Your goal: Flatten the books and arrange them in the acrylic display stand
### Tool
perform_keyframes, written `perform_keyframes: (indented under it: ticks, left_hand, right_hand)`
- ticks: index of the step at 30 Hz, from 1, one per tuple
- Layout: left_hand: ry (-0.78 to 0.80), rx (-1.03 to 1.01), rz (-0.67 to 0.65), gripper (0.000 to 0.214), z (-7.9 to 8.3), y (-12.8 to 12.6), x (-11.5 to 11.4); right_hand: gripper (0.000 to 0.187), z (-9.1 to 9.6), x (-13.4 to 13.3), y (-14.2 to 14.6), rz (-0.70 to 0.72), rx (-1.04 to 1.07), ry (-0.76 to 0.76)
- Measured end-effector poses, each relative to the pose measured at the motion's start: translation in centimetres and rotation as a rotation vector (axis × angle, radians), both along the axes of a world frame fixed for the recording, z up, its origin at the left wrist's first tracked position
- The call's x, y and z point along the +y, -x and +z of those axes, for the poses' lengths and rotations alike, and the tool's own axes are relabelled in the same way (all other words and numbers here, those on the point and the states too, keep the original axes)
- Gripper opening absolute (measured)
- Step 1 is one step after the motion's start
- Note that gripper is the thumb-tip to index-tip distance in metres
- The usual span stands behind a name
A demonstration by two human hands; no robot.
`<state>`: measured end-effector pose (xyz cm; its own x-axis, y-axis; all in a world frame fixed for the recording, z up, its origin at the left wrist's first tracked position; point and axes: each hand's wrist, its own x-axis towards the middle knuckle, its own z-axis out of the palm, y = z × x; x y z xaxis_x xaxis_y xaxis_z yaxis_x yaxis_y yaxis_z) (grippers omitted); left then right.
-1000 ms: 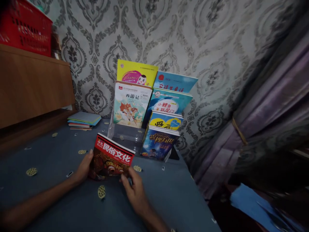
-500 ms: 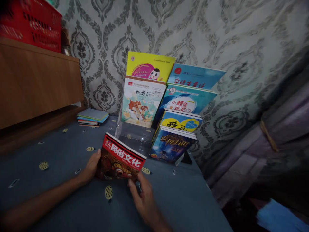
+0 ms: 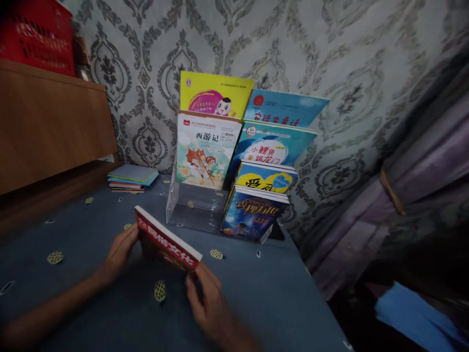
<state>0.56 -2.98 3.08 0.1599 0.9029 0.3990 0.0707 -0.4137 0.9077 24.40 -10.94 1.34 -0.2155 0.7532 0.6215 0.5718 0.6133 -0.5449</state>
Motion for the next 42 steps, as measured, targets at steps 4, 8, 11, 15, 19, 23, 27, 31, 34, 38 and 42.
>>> perform_keyframes:
  ticks: [4, 8, 11, 15, 19, 23, 27, 31, 34, 38, 42]
  left_hand:
    - [-0.171, 0.172, 0.078, 0.041, 1.4, 1.0, -1.3]
    - [-0.183, 0.263, 0.09, 0.039, 1.7, 1.7, -2.1]
    - [-0.172, 0.312, 0.047, 0.04, 1.9, 1.9, -1.9]
    - [-0.254, 0.357, 0.066, 0.04, 2.6, 1.8, -1.1]
    - [-0.41, 0.359, 0.041, 0.037, 3.8, 1.3, 0.5]
    - [-0.497, 0.32, 0.063, 0.036, 5.5, 0.1, 2.5]
    - [-0.599, 0.191, 0.145, 0.038, 7.7, -1.7, 4.7]
    - [-0.668, 0.016, 0.221, 0.04, 10.4, -3.5, 6.7]
    - [-0.668, -0.021, 0.255, 0.043, 11.7, -4.6, 7.8]
    - [-0.648, -0.005, 0.255, 0.048, 11.4, -5.6, 9.2]
    - [-0.645, 0.027, 0.279, 0.05, 10.1, -5.9, 10.6]
  right_hand:
    - [0.018, 0.2, -0.2, 0.0, 0.005, -0.042, -0.02]
    - [0.016, 0.0, 0.2, 0.1, 0.022, -0.017, -0.083]
    - [0.017, 0.0, 0.6, 0.1, 0.025, -0.007, -0.1]
    - [0.017, 0.5, 1.2, -0.1, 0.007, -0.028, -0.161]
    - [0.018, 1.7, 2.7, -0.4, -0.057, -0.061, -0.241]
    - [0.015, 3.7, 5.0, -0.7, -0.129, -0.013, -0.278]
    - [0.011, 7.2, 7.4, -0.7, -0.198, 0.064, -0.334]
    - [0.016, 11.6, 9.2, -0.6, -0.281, 0.066, -0.442]
    - [0.024, 13.7, 10.5, -0.8, -0.418, 0.029, -0.459]
    - [0.033, 13.7, 12.2, -1.1, -0.463, 0.04, -0.412]
    - [0.035, 12.6, 13.3, -1.4, -0.438, 0.034, -0.351]
